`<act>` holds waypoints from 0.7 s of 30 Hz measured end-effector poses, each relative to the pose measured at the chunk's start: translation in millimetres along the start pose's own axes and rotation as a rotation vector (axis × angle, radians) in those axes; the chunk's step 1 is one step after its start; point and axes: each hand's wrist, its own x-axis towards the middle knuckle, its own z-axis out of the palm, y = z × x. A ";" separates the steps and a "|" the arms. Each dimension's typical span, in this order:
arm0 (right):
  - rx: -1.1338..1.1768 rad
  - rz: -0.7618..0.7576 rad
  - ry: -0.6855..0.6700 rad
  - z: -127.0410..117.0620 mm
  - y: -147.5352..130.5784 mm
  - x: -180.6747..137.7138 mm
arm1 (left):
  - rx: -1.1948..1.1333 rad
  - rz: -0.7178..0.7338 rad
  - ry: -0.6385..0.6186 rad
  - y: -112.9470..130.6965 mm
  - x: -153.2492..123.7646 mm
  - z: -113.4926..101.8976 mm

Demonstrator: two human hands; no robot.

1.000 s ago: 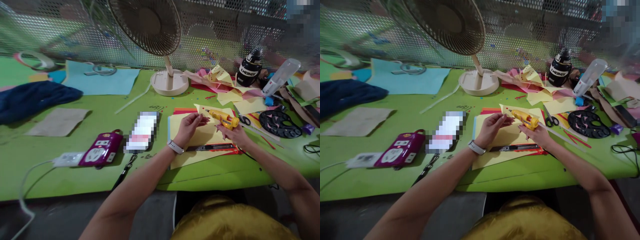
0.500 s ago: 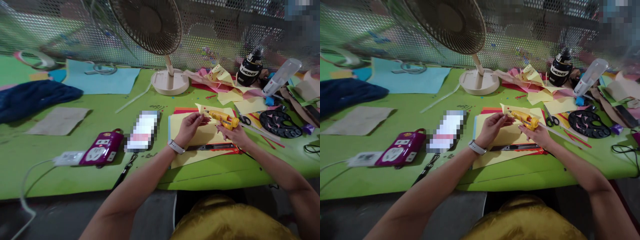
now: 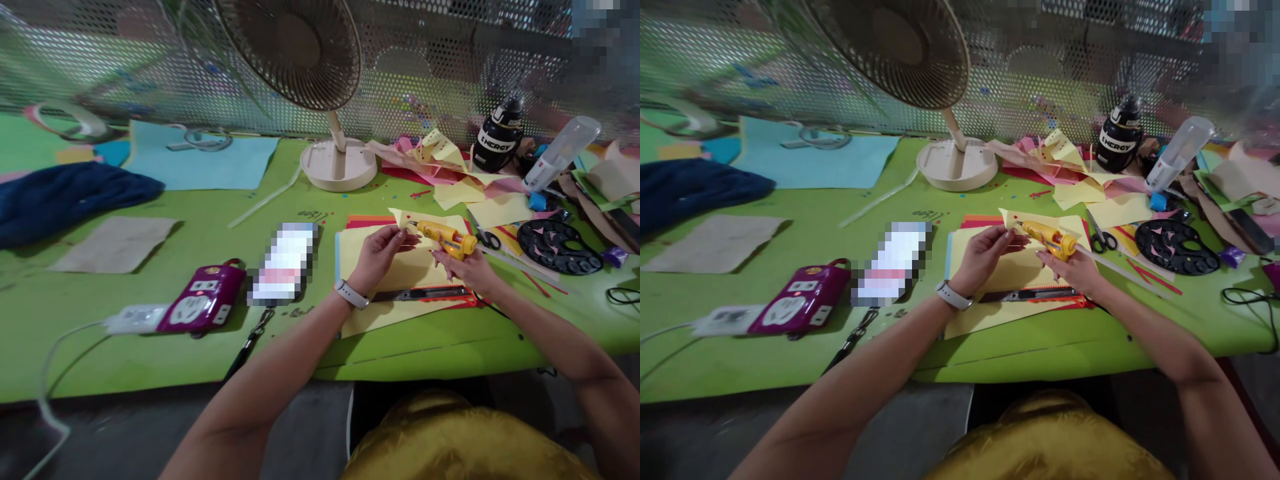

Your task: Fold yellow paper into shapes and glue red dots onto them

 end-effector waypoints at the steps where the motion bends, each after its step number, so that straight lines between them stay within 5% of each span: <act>1: -0.003 -0.002 -0.002 -0.1 0.3 -0.1 | 0.003 0.001 0.001 -0.3 0.1 -0.3; 21: -0.033 0.000 -0.004 1.5 0.0 -1.0 | 0.026 0.024 -0.010 -2.5 1.1 -1.4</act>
